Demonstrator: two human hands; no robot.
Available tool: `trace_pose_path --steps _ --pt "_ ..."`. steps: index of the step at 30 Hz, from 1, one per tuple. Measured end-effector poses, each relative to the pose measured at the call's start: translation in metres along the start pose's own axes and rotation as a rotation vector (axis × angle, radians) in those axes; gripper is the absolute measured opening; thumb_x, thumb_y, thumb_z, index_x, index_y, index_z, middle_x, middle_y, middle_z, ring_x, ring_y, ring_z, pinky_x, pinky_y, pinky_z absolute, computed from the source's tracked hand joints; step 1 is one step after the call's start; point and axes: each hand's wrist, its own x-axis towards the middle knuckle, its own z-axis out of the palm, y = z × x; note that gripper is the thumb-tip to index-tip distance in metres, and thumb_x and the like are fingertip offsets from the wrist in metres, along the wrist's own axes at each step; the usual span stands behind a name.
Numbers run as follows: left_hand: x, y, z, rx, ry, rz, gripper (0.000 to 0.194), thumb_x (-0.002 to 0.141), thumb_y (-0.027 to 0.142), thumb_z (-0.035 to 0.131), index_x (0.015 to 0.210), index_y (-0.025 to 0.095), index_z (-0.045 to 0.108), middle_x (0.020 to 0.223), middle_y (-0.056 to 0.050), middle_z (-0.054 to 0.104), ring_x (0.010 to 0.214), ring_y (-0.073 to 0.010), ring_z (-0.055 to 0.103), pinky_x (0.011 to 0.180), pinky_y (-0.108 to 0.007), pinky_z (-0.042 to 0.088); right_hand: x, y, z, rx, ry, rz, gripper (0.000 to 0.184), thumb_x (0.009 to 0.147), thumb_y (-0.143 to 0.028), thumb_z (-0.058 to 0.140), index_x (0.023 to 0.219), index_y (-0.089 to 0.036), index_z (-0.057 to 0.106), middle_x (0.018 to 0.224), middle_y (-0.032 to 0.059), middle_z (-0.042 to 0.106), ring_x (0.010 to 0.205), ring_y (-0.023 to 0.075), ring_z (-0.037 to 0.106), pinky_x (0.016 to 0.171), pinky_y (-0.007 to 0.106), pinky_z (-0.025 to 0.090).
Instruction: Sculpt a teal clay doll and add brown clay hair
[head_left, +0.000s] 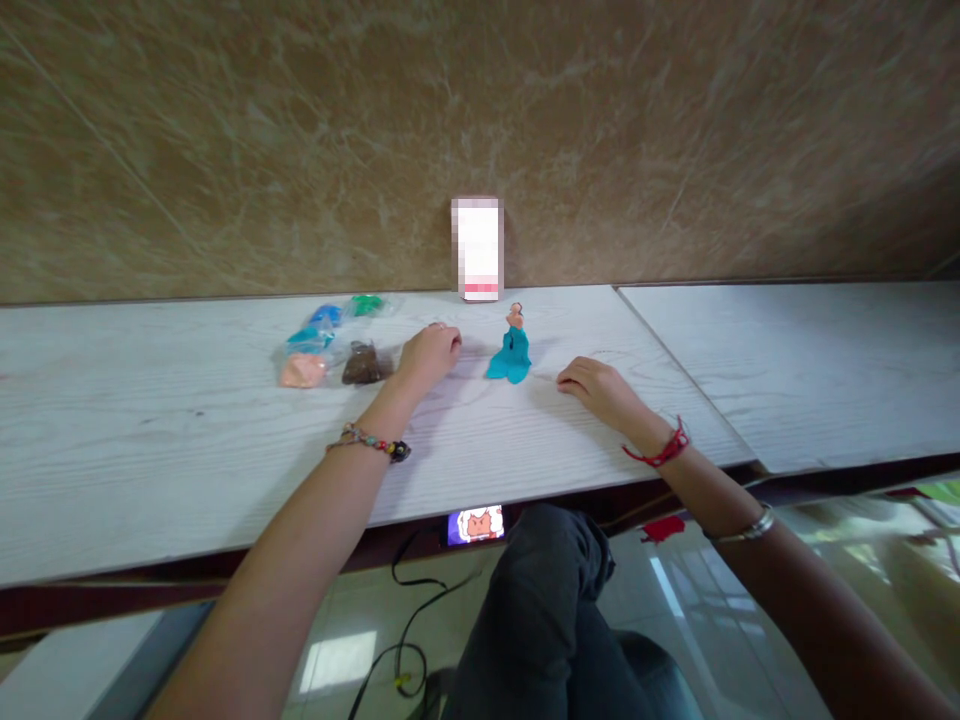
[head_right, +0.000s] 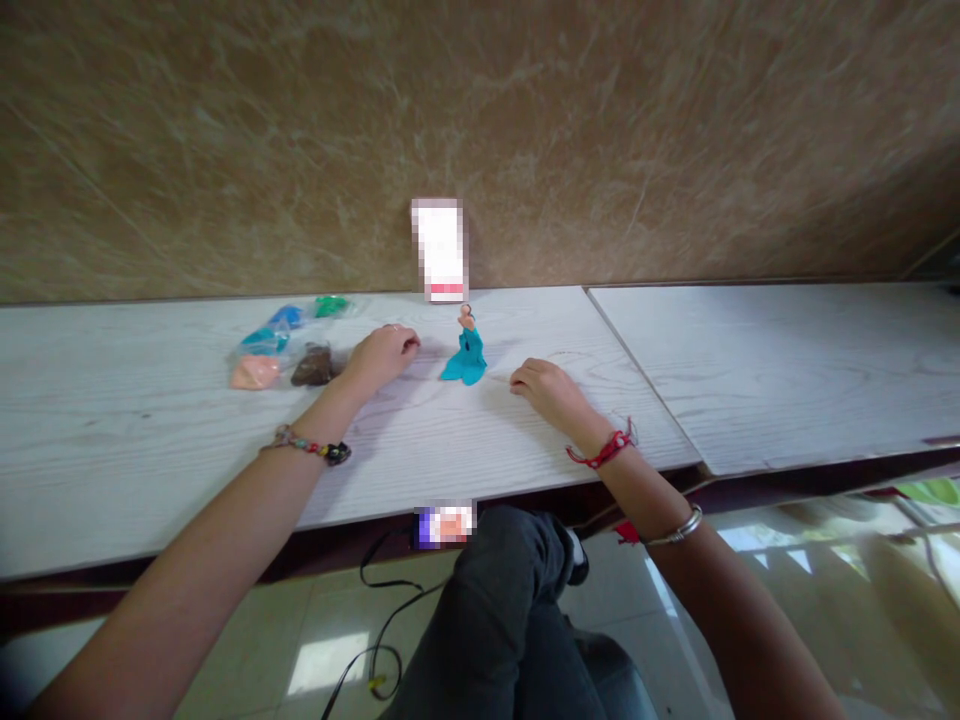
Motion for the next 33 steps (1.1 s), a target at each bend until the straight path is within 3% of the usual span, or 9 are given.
trace_pose_path --steps 12,19,23,27,33 --pt "-0.001 0.0 -0.001 -0.016 0.006 0.013 0.031 0.079 0.019 0.034 0.088 0.014 0.063 0.092 -0.011 0.062 0.085 -0.0214 0.057 0.071 -0.031 0.044 -0.015 0.018 -0.005 0.038 0.111 0.126 0.021 0.078 -0.012 0.05 0.08 -0.016 0.07 0.085 0.0079 0.068 0.079 0.0181 0.062 0.075 0.03 0.048" --pt "0.0 0.0 -0.001 -0.009 0.005 0.017 0.032 0.08 0.019 0.034 0.088 0.014 0.063 0.092 -0.011 0.062 0.086 -0.0213 0.057 0.071 -0.031 0.044 -0.013 0.024 0.0 0.058 0.122 0.085 0.019 0.076 -0.013 0.054 0.08 -0.02 0.071 0.087 0.0061 0.067 0.081 0.0184 0.06 0.076 0.033 0.048" --pt "0.0 -0.001 0.0 0.001 0.01 0.017 0.031 0.08 0.02 0.034 0.088 0.014 0.063 0.092 -0.01 0.063 0.086 -0.0215 0.057 0.07 -0.031 0.044 -0.01 0.027 0.002 0.039 0.155 0.159 0.016 0.075 -0.014 0.056 0.075 -0.019 0.071 0.083 0.0061 0.067 0.079 0.0185 0.059 0.075 0.034 0.048" --pt "0.0 -0.001 0.0 0.001 0.007 0.014 0.031 0.08 0.02 0.034 0.089 0.014 0.063 0.093 -0.01 0.062 0.087 -0.0212 0.057 0.071 -0.031 0.044 -0.012 0.028 0.002 0.063 0.133 0.09 0.015 0.074 -0.015 0.059 0.077 -0.021 0.071 0.087 0.0047 0.067 0.082 0.0179 0.059 0.077 0.034 0.048" --pt "0.0 -0.001 0.0 0.008 -0.002 0.002 0.031 0.08 0.02 0.034 0.09 0.014 0.063 0.093 -0.01 0.062 0.086 -0.0207 0.057 0.071 -0.03 0.044 -0.014 0.027 0.0 0.017 0.121 0.103 0.016 0.075 -0.015 0.058 0.077 -0.022 0.072 0.09 0.0053 0.066 0.082 0.0187 0.058 0.076 0.035 0.048"
